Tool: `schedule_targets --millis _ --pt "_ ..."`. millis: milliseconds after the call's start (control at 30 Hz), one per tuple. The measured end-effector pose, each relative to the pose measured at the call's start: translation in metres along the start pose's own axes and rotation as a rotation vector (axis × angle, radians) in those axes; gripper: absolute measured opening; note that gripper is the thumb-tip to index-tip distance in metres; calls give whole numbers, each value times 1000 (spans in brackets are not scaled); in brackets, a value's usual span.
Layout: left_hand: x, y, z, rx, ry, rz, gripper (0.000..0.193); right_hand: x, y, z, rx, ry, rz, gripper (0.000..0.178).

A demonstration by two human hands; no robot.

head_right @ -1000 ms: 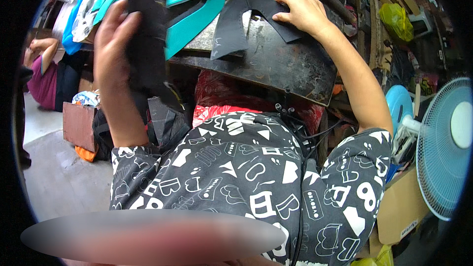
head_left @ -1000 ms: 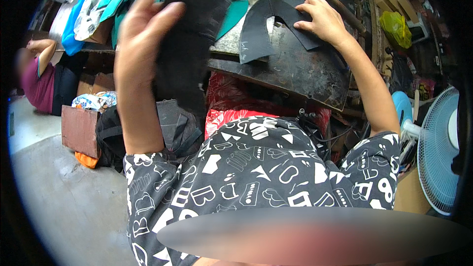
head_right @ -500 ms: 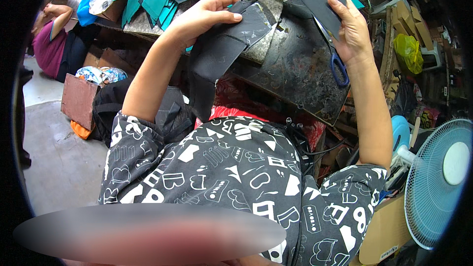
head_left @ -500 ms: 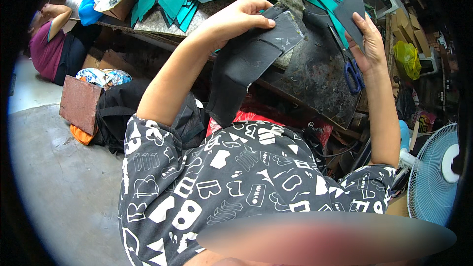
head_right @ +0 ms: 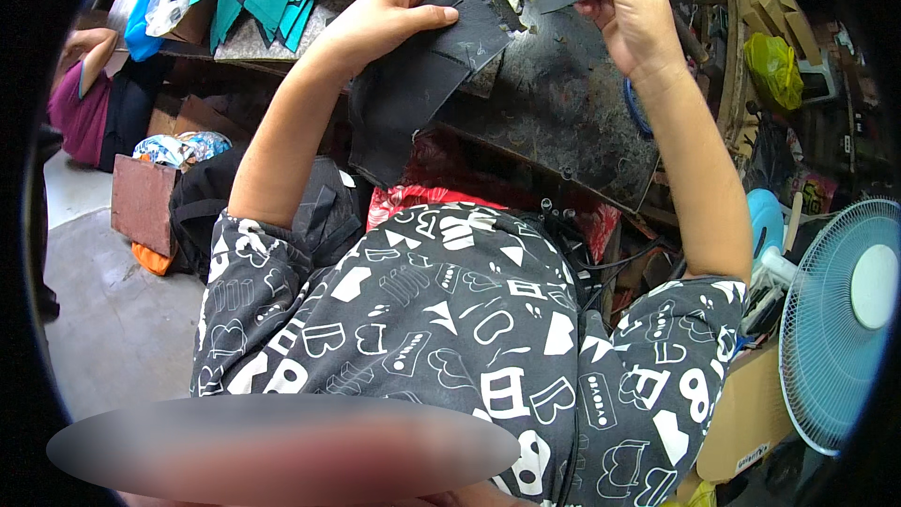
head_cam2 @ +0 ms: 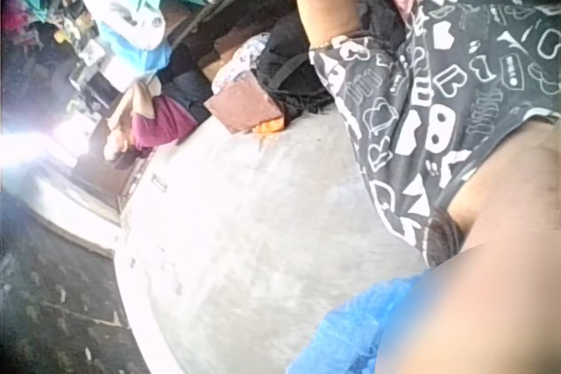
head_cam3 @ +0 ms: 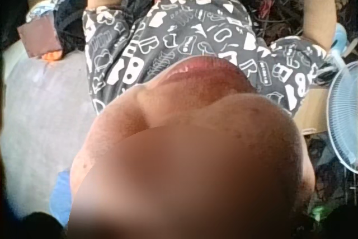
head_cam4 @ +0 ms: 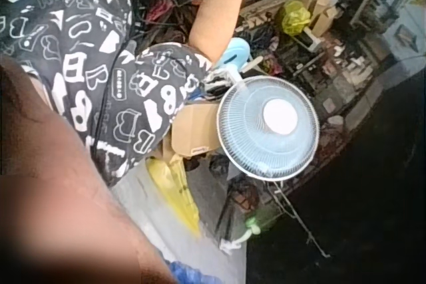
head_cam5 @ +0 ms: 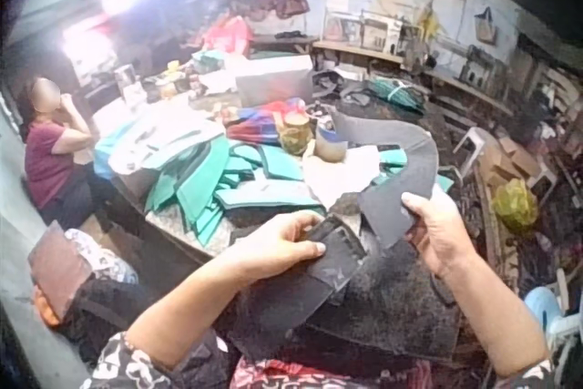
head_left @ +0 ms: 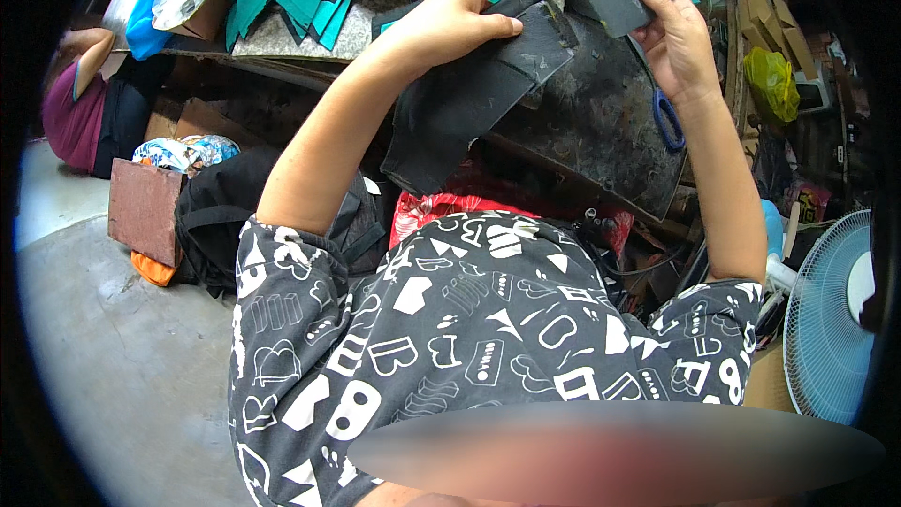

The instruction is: The person assembles shoe components by applying adhesive to black and teal foam pieces, pressing them together, and trimming edges with scissors. They handle multiple pieces one at a time, aligning and bonding them on a low work table.

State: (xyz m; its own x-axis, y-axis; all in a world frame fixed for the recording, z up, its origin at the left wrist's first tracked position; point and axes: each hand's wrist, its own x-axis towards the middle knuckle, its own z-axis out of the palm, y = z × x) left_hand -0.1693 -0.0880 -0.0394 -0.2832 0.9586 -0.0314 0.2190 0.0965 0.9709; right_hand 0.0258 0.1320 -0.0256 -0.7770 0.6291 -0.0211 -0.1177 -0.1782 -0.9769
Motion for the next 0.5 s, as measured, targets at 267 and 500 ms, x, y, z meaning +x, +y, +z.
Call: schedule_targets --millis 267,500 --pt "5 -9 38 865 280 302 58 -3 19 -19 -63 -55 58 53" --pt "14 -13 56 1071 170 584 36 -9 15 -21 -60 -73 31 59"
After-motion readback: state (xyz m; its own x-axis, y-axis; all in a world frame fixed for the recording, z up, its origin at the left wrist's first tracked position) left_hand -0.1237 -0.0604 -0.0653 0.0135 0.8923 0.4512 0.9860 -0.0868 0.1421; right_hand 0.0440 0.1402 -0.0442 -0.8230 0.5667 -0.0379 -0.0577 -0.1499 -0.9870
